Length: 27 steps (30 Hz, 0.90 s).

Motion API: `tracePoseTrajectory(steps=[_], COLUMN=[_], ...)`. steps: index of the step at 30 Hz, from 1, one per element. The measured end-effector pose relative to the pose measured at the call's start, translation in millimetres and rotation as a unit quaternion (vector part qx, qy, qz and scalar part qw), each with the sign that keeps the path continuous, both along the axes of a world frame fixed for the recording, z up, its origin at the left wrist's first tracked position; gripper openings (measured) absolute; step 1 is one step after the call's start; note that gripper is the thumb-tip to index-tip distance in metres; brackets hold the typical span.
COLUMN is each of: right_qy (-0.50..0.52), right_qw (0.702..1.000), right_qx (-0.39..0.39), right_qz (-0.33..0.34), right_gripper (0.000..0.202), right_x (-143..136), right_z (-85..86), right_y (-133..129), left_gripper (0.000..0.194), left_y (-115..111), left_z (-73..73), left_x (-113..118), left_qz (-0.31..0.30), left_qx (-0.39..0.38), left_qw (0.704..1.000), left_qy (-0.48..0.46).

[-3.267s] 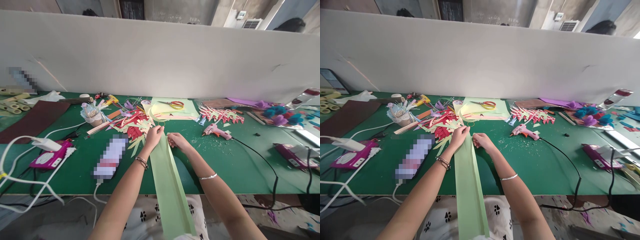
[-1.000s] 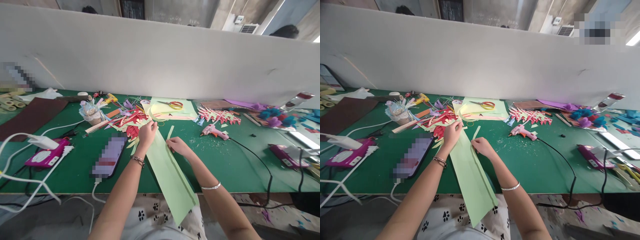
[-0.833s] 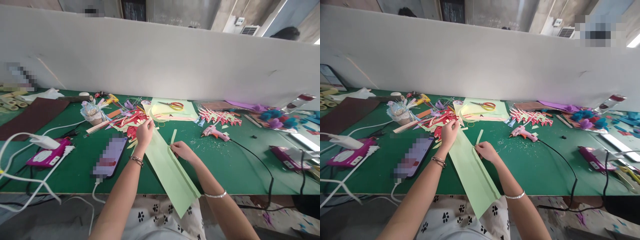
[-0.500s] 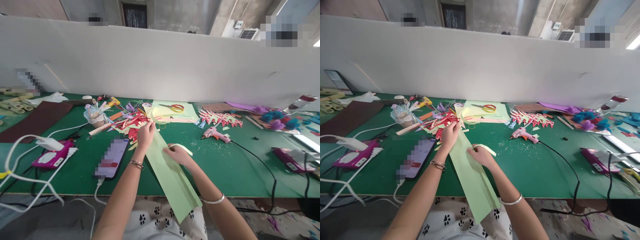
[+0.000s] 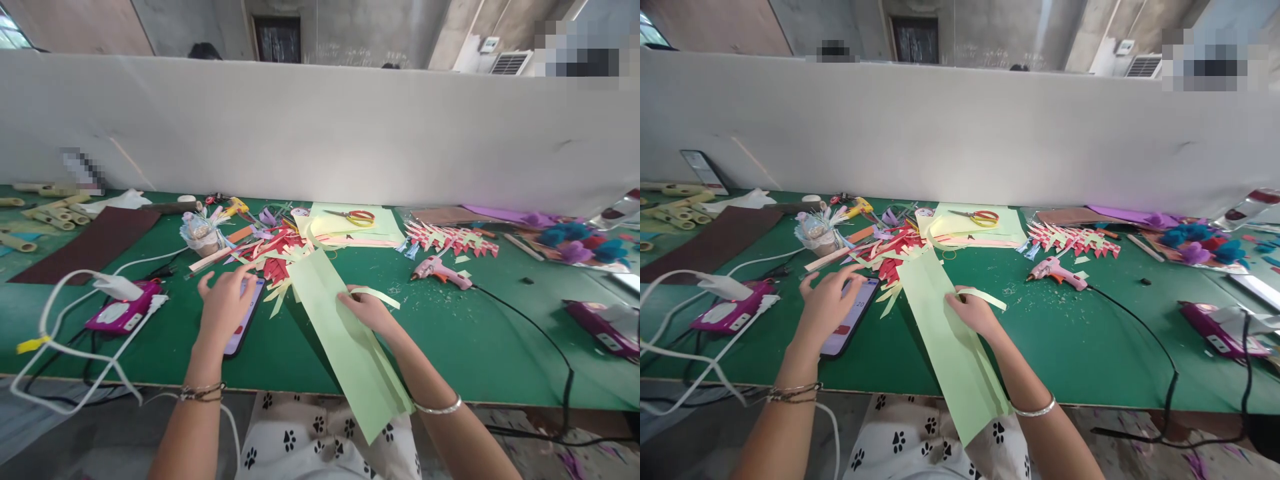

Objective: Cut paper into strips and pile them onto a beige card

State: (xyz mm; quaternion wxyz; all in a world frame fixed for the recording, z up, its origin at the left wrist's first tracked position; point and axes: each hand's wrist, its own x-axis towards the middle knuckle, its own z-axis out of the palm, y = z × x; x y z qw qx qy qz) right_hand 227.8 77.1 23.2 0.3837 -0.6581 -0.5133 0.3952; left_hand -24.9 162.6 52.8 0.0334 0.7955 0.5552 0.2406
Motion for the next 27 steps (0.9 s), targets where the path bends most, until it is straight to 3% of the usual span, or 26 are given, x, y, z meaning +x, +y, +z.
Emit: tracePoseTrajectory(steps=[3, 5, 7, 9, 11, 16, 27], right_qy=[0.063, 0.116, 0.166, 0.198, 0.207, 0.154, 0.145], right_qw=[0.998, 0.993, 0.986, 0.98, 0.978, 0.98, 0.986], right_qx=[0.0, 0.006, 0.019, 0.031, 0.039, 0.03, 0.021], right_qz=[-0.018, -0.02, -0.007, 0.005, -0.012, -0.12, -0.083], right_gripper=[0.035, 0.036, 0.036, 0.036, 0.035, 0.038, 0.042], right_x=[-3.0, -5.0, -5.8, -4.4, -0.6, 11.2, 7.7], right_z=[8.3, 13.8, 17.6, 18.6, 16.3, 3.2, -3.6], right_y=[0.6, 2.1, 4.8, 8.6, 13.2, 23.5, 28.9], left_gripper=[0.042, 0.051, 0.054, 0.054, 0.054, 0.048, 0.045], left_y=[-9.3, -13.8, -15.3, -13.9, -10.4, -2.4, -4.8], left_z=[4.9, -0.7, -10.2, -19.1, -25.1, -32.0, -43.5], left_x=[33.3, 54.9, 73.6, 88.0, 97.8, 106.6, 105.7], left_qz=[-0.044, -0.097, -0.147, -0.157, -0.145, -0.112, -0.063], left_qx=[-0.118, -0.256, -0.365, -0.417, -0.427, -0.409, -0.309], left_qw=[0.98, 0.929, 0.855, 0.797, 0.774, 0.786, 0.819], left_qy=[-0.153, -0.251, -0.336, -0.407, -0.446, -0.449, -0.48])
